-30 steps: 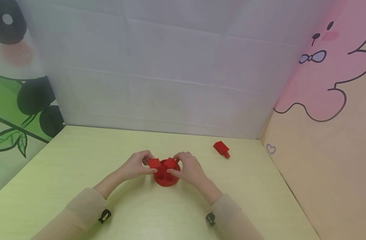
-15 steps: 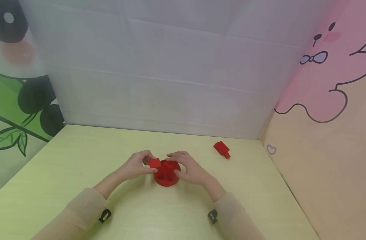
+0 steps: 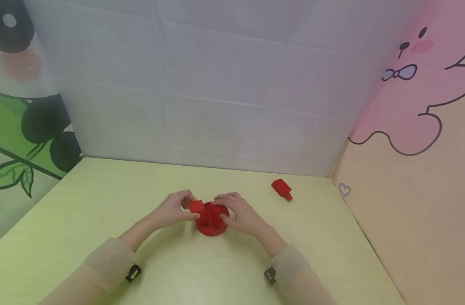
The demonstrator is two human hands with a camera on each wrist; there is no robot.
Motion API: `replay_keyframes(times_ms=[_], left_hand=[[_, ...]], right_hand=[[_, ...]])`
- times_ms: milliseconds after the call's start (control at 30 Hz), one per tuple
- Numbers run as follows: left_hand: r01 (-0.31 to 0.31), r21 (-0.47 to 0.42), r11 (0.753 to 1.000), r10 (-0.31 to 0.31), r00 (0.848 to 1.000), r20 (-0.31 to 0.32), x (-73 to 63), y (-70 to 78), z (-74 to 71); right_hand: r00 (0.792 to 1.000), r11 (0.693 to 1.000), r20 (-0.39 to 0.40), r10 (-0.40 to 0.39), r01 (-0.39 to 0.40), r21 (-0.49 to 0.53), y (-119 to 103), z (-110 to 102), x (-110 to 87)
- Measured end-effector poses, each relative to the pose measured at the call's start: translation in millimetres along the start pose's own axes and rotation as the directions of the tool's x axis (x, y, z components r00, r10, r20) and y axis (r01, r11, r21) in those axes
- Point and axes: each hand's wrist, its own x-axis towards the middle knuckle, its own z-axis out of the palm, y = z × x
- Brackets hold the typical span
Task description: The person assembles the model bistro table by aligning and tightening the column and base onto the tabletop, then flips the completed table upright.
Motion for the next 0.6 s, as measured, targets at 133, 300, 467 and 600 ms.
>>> replay_keyframes(times_ms=[133, 300, 467, 600], left_hand=[[0.006, 0.002, 1.000, -0.006, 1.000, 0.001, -0.3, 0.7, -0.4], [-0.006, -0.001, 1.000, 0.006, 1.000, 0.003, 0.0, 0.6, -0.2], [0.010, 0.007, 1.000, -0.010, 1.000, 0.001, -0.7, 1.5, -0.1], [0.024, 0.008, 1.000, -0.024, 1.000, 0.002, -0.9, 1.9, -0.1]], right_hand=[[0.996, 0.996, -0.040, 0.077, -0.078, -0.040, -4, -1, -0.3], [0.979, 0.981, -0.113, 0.169, -0.178, -0.072, -8, 0, -1.7], [0.948, 0.953, -0.154, 0.279, -0.293, -0.075, -11, 3, -2.7], [0.921, 0.926, -0.153, 0.359, -0.372, -0.063, -12, 6, -2.5]])
